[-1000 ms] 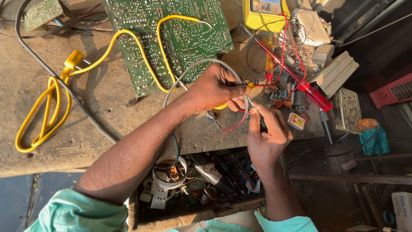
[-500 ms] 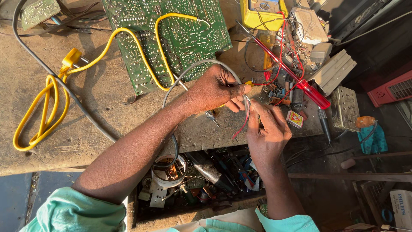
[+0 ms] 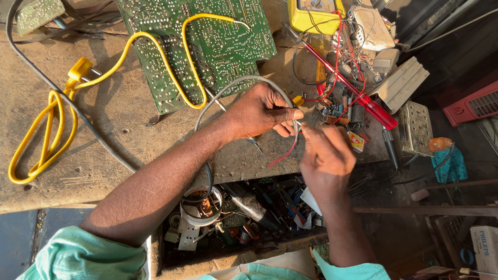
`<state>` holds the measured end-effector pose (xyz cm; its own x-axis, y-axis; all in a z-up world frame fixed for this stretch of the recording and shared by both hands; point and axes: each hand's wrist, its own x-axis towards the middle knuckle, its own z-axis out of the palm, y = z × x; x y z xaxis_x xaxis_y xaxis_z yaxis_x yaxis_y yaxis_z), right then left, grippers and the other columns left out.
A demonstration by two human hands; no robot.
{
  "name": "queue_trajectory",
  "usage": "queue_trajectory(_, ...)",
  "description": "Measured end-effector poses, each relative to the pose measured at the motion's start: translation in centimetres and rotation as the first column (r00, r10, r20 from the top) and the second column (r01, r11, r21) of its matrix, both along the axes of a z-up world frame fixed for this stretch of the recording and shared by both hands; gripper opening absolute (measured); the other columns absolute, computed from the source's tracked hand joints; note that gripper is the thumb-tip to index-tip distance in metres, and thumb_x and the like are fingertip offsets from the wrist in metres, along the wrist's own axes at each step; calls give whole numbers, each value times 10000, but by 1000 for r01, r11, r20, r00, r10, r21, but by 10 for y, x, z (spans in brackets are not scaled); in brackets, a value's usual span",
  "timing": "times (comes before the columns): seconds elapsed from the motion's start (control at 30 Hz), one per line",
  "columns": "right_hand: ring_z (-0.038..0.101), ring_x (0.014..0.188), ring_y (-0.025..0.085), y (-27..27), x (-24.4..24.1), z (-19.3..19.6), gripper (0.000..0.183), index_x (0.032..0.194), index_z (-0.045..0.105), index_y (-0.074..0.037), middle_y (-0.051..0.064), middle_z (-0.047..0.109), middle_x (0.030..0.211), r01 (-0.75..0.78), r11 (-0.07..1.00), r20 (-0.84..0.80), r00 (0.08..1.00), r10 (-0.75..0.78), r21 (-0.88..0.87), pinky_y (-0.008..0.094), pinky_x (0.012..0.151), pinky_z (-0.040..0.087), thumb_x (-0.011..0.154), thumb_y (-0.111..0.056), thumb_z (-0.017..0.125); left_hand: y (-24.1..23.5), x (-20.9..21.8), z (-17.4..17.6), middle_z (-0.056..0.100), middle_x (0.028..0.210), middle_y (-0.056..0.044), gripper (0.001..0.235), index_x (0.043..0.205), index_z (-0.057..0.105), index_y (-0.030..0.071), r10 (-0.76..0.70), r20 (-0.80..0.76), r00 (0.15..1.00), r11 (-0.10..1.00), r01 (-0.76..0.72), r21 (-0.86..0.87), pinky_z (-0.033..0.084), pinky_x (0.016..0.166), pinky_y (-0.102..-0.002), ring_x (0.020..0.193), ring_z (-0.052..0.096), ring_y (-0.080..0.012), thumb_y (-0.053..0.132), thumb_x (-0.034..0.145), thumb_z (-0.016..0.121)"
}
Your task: The person strips and twists wire ends, then uses a soldering iron to solder connections on a small electronic assembly. They handle a multimeter probe and a white power adapter while working at a cluttered electronics workbench.
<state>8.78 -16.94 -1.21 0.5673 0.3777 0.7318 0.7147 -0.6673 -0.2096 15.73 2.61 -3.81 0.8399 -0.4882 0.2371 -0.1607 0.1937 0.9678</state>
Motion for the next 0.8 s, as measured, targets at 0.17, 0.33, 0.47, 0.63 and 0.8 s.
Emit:
queue_trajectory(0.17, 698, 922, 246, 7, -7, -8, 309, 1138, 738, 37, 137, 687, 1002, 47, 997, -29, 999, -45, 67, 356, 777, 569, 870, 177, 677, 0, -1, -1, 796, 886, -140, 262, 991, 761, -45, 20, -21, 1000, 999, -19, 34, 687, 705, -330, 799, 804, -187, 206, 972, 687)
queue_trajectory(0.33, 722, 968, 249, 14, -8, -14, 207, 1152, 722, 29, 136, 691, 1038, 60, 982, -91, 995, -44, 177, 347, 787, 580, 973, 122, 677, -1, 2, -1, 800, 895, -153, 274, 982, 763, -61, 19, -50, 999, 1000, -19, 3, 675, 700, -340, 802, 806, -194, 204, 960, 699)
queue_trajectory(0.47, 707, 973, 268, 14, -7, -16, 199, 1162, 712, 23, 144, 684, 1045, 59, 992, -16, 998, -58, 108, 363, 807, 570, 987, 111, 678, 0, 2, -3, 796, 899, -165, 272, 980, 757, -73, 4, -56, 998, 999, -6, -39, 677, 703, -352, 813, 805, -203, 193, 955, 707)
queue_trajectory(0.63, 663, 907, 255, 11, -4, -20, 193, 1145, 704, 39, 142, 660, 1013, 68, 995, 41, 997, -71, 68, 355, 778, 537, 966, 107, 674, -3, 3, -6, 782, 880, -194, 267, 965, 750, -88, -5, -110, 994, 996, -4, -85, 663, 698, -381, 803, 801, -236, 176, 929, 736)
queue_trajectory(0.8, 619, 855, 146, 9, -6, -22, 135, 1123, 703, 27, 102, 617, 1000, 107, 921, -339, 940, 29, 375, 279, 736, 507, 1005, 73, 657, -4, 2, -8, 772, 871, -217, 272, 961, 734, -101, -30, -151, 988, 988, 7, -153, 664, 698, -404, 792, 796, -250, 167, 916, 750)
